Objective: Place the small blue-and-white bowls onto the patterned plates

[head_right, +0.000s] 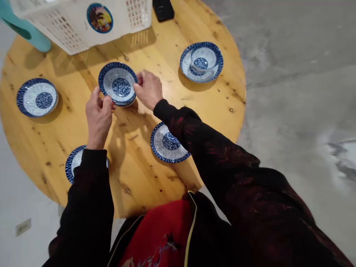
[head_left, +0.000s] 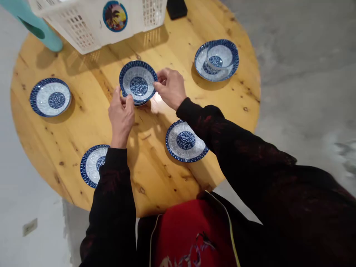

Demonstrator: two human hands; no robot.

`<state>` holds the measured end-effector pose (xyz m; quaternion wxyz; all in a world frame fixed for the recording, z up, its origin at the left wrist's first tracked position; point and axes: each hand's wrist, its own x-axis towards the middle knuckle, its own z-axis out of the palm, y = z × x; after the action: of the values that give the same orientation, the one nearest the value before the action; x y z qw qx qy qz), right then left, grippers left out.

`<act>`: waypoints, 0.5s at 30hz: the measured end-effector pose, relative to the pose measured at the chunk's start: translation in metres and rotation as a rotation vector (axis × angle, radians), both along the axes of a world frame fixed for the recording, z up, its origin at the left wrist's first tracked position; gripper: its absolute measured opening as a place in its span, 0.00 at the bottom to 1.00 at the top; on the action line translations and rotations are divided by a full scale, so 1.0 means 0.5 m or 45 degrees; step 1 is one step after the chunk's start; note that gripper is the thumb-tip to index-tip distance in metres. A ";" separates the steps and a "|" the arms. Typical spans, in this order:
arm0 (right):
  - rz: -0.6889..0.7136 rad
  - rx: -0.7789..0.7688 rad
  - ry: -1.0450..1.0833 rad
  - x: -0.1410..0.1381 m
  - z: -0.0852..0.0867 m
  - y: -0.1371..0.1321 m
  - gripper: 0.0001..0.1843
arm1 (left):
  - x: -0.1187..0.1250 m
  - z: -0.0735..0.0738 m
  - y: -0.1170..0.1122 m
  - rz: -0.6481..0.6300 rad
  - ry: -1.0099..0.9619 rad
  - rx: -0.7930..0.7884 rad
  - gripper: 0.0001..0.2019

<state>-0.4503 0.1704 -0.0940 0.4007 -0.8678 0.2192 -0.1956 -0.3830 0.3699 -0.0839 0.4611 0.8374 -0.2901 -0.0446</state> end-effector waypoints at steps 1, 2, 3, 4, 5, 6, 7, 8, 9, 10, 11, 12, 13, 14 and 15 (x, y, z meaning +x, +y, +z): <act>-0.031 0.025 -0.039 -0.027 0.012 0.001 0.07 | -0.020 0.016 0.000 -0.042 -0.002 -0.033 0.26; -0.064 0.052 -0.071 -0.060 0.022 0.002 0.07 | -0.045 0.031 0.000 -0.094 0.027 -0.061 0.26; -0.099 0.080 -0.096 -0.097 0.031 0.005 0.07 | -0.073 0.044 0.002 -0.145 0.062 -0.076 0.27; -0.133 0.109 -0.108 -0.138 0.037 0.009 0.08 | -0.104 0.054 0.005 -0.193 0.094 -0.078 0.27; -0.170 0.138 -0.108 -0.181 0.039 0.013 0.08 | -0.136 0.060 0.008 -0.244 0.132 -0.064 0.27; -0.213 0.162 -0.094 -0.225 0.038 0.019 0.08 | -0.168 0.062 0.013 -0.291 0.175 -0.041 0.26; -0.266 0.175 -0.065 -0.268 0.035 0.025 0.08 | -0.198 0.059 0.017 -0.336 0.221 -0.007 0.26; -0.326 0.184 -0.025 -0.309 0.030 0.033 0.08 | -0.227 0.053 0.021 -0.382 0.270 0.036 0.26; -0.385 0.202 0.024 -0.348 0.023 0.041 0.07 | -0.252 0.045 0.025 -0.429 0.324 0.086 0.26; -0.439 0.230 0.076 -0.382 0.015 0.049 0.06 | -0.273 0.034 0.028 -0.476 0.380 0.141 0.26; -0.490 0.258 0.122 -0.412 0.006 0.057 0.06 | -0.290 0.022 0.030 -0.519 0.434 0.195 0.26; -0.535 0.282 0.160 -0.436 -0.004 0.065 0.06 | -0.304 0.010 0.030 -0.561 0.483 0.244 0.26; -0.574 0.308 0.188 -0.456 -0.014 0.072 0.06 | -0.313 0.000 0.030 -0.597 0.521 0.285 0.26; -0.606 0.334 0.206 -0.471 -0.023 0.079 0.07 | -0.319 -0.010 0.029 -0.627 0.547 0.320 0.26; -0.633 0.359 0.213 -0.482 -0.032 0.086 0.07 | -0.322 -0.017 0.027 -0.649 0.560 0.351 0.26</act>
<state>-0.6912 0.2132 -0.1101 0.4378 -0.7364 0.4821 -0.1832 -0.5439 0.3834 -0.0923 0.3694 0.7627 -0.3748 -0.3759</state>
